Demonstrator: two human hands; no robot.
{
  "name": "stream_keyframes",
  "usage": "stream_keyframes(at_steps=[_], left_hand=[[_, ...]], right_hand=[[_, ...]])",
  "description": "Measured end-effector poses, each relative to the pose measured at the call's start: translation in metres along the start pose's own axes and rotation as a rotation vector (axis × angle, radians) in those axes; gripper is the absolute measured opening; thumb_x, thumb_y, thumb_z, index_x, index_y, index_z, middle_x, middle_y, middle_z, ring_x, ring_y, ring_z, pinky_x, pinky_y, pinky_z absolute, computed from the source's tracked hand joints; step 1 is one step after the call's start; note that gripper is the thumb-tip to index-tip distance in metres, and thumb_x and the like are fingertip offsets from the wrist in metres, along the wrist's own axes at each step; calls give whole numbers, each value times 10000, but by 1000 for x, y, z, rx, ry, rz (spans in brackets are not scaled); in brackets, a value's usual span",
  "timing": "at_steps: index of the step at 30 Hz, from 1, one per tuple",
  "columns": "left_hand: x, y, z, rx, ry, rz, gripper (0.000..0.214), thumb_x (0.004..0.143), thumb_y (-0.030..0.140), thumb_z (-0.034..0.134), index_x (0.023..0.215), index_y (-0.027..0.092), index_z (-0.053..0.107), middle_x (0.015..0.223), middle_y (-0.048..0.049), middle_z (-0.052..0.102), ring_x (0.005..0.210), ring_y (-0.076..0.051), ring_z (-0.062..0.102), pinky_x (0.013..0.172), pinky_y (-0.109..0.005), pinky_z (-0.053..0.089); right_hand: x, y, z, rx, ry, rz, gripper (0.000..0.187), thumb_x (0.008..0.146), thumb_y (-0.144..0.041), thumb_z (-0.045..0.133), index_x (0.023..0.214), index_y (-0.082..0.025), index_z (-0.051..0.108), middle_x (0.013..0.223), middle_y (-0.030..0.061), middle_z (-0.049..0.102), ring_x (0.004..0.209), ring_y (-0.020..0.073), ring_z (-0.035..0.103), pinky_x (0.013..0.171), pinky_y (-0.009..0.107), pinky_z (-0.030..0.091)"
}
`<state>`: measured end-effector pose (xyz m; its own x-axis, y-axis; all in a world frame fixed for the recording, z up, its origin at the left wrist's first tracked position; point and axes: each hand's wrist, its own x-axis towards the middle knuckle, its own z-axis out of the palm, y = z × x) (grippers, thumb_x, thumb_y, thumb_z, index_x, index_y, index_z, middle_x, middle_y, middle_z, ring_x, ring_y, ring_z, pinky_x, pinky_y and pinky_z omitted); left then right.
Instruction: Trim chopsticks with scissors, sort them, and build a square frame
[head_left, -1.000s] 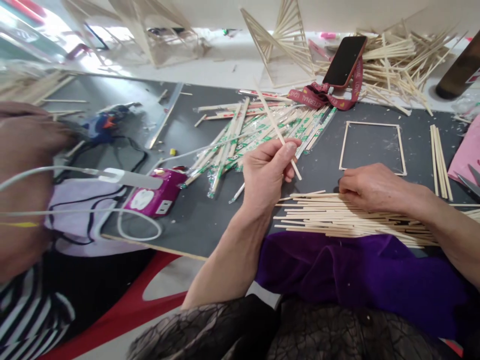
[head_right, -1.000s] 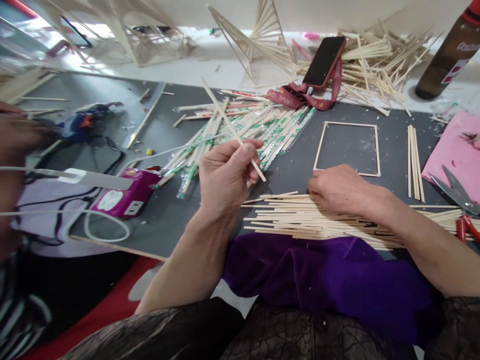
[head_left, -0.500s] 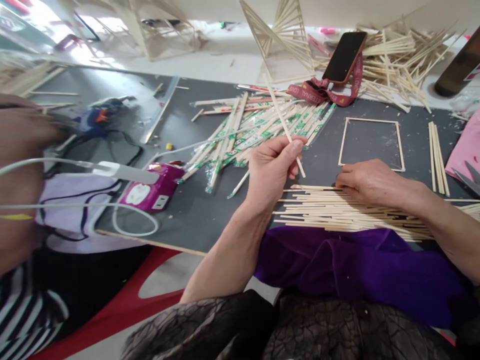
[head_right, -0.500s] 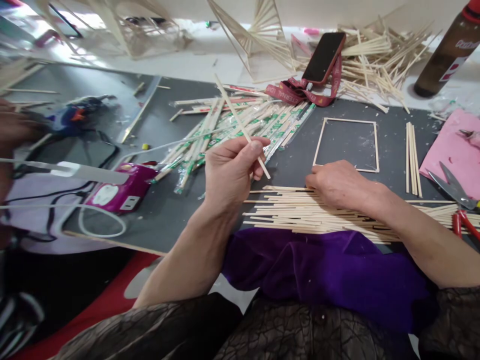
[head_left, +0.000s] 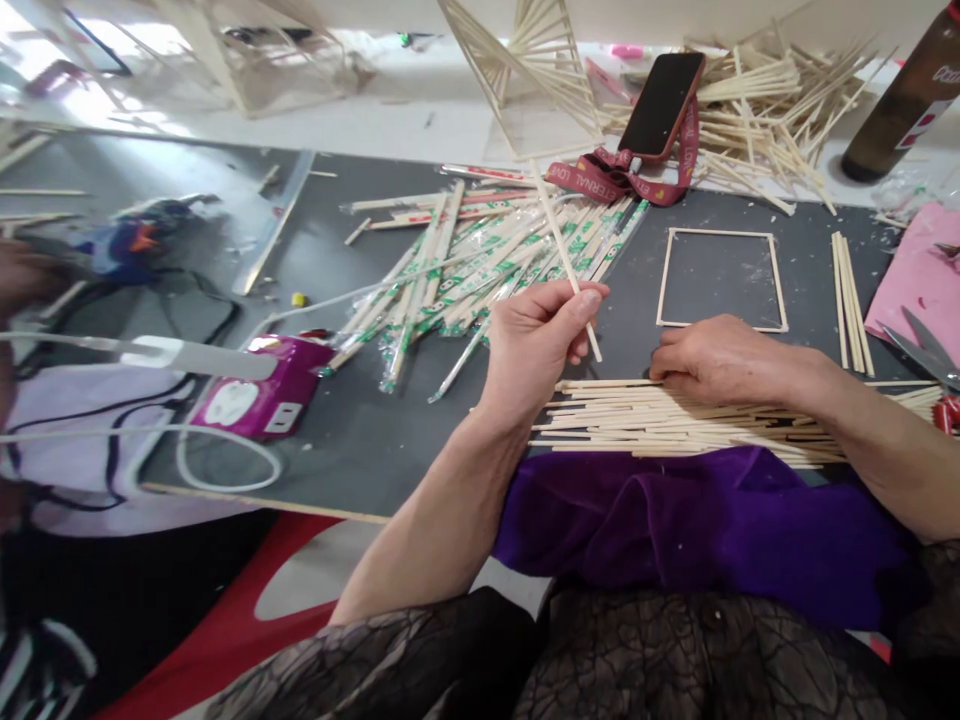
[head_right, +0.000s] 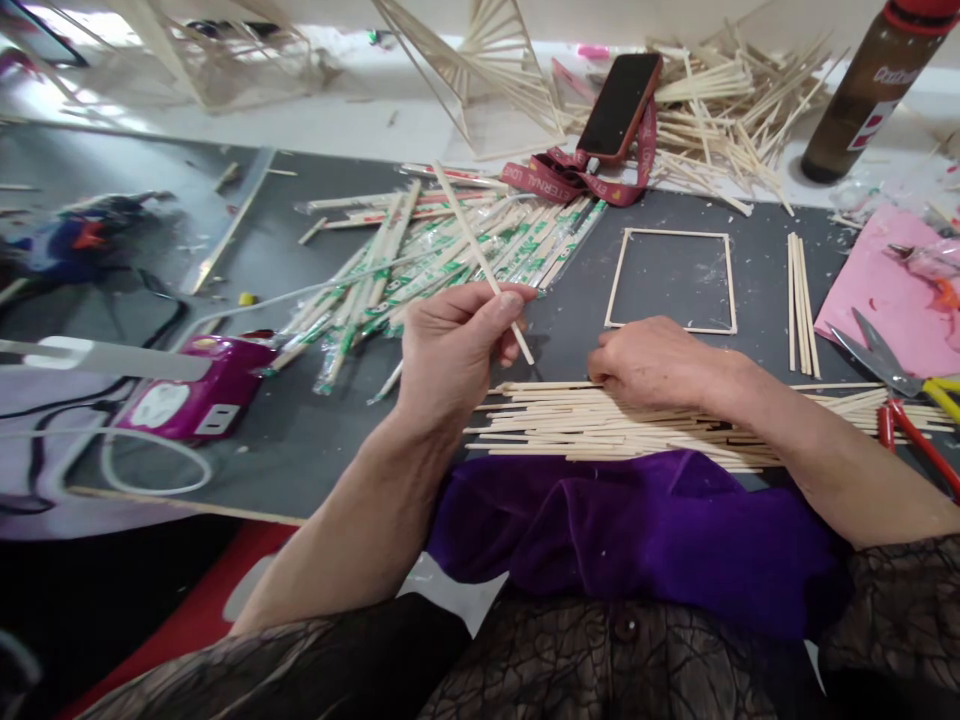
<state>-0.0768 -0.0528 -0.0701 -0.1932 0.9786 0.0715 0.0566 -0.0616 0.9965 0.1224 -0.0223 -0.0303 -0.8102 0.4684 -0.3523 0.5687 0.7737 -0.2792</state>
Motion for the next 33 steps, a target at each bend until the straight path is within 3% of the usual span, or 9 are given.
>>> stream_keyframes(at_steps=[6,12,17,22,33], left_hand=[[-2,1,2,33,-18,9,187,781,371,753,798,185,753,556,31,586,381,-60,466,360,-199,361],[-1,1,2,17,-36,14,197,769,384,765,762,188,749,540,30,571,378,-58,449,361,-205,348],[-1,1,2,13,-25,5,173,766,356,753,791,185,767,550,32,564,394,-50,445,367,-184,358],[-2,2,3,-4,-29,-9,164,755,361,765,782,199,770,554,29,568,402,-53,451,369,-178,364],[-2,2,0,-17,4,-15,173,736,362,777,791,199,773,522,40,552,392,-52,438,362,-172,339]], right_hand=[[-12,5,-17,6,114,65,262,892,-186,483,948,-168,738,938,72,716,766,154,586,600,274,273],[-22,-5,-18,-43,-103,52,158,791,-234,584,790,-193,736,693,45,695,550,138,502,514,292,218],[-18,-16,-4,-149,-78,78,195,807,-177,535,811,-176,730,792,102,744,590,165,578,515,309,213],[-14,-16,-4,-160,-69,105,240,840,-164,501,881,-164,737,842,116,753,637,179,608,527,307,233],[-18,12,-19,19,-33,133,219,817,-182,532,854,-205,746,830,37,737,693,163,597,577,288,289]])
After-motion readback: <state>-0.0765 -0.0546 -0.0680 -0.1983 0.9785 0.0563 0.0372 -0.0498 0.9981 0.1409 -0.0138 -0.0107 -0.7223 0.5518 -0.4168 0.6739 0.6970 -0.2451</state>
